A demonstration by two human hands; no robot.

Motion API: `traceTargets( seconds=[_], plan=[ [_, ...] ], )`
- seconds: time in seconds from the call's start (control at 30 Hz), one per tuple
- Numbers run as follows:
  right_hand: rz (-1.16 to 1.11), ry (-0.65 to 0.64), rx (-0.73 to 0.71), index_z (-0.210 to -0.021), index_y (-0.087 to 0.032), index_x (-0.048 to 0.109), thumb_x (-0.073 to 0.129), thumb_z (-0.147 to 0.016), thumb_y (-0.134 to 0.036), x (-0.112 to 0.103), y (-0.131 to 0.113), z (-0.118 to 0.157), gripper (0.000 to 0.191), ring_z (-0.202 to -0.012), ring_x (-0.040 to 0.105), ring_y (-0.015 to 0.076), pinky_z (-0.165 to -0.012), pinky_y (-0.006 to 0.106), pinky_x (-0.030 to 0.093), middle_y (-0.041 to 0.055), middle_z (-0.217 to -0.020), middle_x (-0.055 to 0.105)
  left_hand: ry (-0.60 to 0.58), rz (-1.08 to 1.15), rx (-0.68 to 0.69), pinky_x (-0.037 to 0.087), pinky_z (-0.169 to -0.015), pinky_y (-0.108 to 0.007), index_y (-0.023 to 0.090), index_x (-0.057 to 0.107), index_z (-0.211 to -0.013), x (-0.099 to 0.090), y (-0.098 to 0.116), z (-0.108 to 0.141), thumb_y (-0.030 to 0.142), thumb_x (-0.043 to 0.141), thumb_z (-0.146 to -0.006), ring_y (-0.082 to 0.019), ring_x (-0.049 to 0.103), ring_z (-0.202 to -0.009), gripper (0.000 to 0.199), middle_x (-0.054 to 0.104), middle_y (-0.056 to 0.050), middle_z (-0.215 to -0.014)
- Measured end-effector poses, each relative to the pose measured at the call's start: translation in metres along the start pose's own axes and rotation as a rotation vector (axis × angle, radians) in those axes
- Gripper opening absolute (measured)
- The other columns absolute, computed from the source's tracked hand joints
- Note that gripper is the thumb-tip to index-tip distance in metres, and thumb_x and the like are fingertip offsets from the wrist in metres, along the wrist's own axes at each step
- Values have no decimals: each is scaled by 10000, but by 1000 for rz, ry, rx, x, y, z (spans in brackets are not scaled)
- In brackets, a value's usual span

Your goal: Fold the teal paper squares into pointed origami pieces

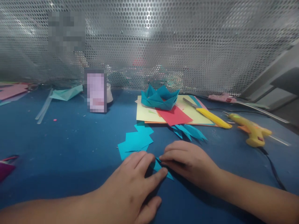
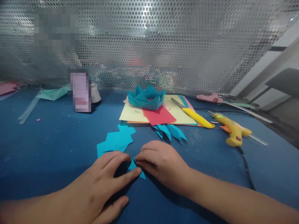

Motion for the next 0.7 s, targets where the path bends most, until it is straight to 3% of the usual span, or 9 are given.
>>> traceTargets(
  seconds=[0.13,0.23,0.47,0.7],
  plan=[
    [62,-34,-72,-886,-179,669,446,-966,-231,2,-4,0,242,-702,579,152,-627,261,459,53,-782,665,89,10,45,458,-903,-557,196,538,-1260,-1,1,1,283,536,-828,-342,484,-1099,440,500,-165,-1186],
    [88,-74,-93,-907,-170,673,405,-981,-226,4,-5,0,284,-687,558,156,-617,270,443,59,-796,661,45,-9,29,439,-938,-558,200,530,-1273,6,0,2,266,534,-837,-346,467,-1142,440,486,-169,-1236],
    [130,-132,-106,-938,-156,667,374,-986,-207,7,-4,2,301,-687,541,169,-609,282,421,65,-814,657,87,-11,39,428,-950,-569,201,515,-1285,7,-1,4,294,511,-854,-347,462,-1155,441,492,-171,-1237],
    [153,-166,-135,-944,-147,660,393,-975,-176,8,-5,3,271,-693,543,168,-607,279,428,71,-824,649,23,-4,37,433,-956,-558,182,538,-1271,4,0,1,297,523,-857,-343,481,-1144,430,512,-174,-1223]
  ],
)
Point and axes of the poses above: each hand's wrist, its own z-axis away from the middle knuckle, its own x-axis out of the palm, y = z × x, the point moved 7 cm from there along -z, towards the middle knuckle
